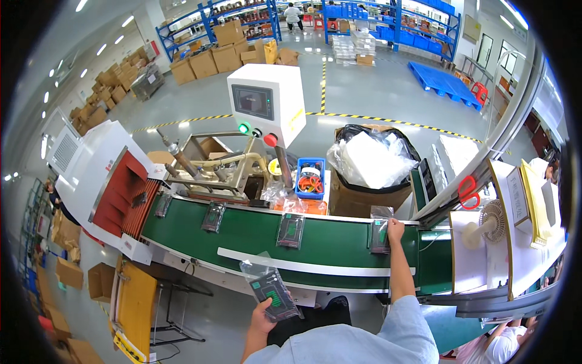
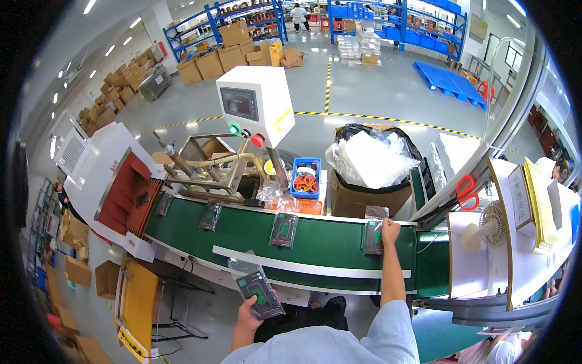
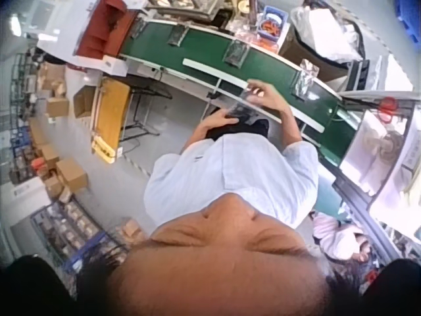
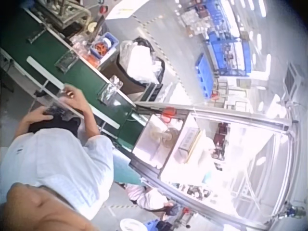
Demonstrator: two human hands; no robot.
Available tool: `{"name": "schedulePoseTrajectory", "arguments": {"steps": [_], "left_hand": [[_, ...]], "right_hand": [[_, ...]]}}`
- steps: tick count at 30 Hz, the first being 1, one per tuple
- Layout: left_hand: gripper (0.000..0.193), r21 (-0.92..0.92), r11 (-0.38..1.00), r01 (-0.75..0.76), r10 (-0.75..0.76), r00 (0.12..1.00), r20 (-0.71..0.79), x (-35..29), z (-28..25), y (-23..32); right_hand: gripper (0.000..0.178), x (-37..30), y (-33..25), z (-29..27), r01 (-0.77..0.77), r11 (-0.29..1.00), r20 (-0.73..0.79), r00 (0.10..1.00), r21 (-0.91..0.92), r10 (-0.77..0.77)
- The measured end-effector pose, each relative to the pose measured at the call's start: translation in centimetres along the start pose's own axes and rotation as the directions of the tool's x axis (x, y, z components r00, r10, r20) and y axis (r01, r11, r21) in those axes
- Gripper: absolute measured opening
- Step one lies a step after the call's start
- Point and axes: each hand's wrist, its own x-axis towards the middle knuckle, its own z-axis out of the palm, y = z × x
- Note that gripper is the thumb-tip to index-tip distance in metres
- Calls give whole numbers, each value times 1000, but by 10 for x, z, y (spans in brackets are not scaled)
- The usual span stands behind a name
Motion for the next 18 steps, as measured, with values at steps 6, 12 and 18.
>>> {"name": "schedulePoseTrajectory", "arguments": {"steps": [6, 12, 18], "left_hand": [[55, 203, 977, 67, -64, 998, -21, 5, 19, -1], [46, 396, 903, 165, -153, 986, -63, 12, 16, -4], [36, 668, 712, 215, -240, 969, -55, 15, 28, -9]], "right_hand": [[31, -17, -25, 5, -18, 967, -81, 997, -253, -2], [40, -77, -73, -14, 203, 977, 512, 833, 68, -209], [31, -221, -164, -59, -233, 865, 895, 91, 445, -436]]}}
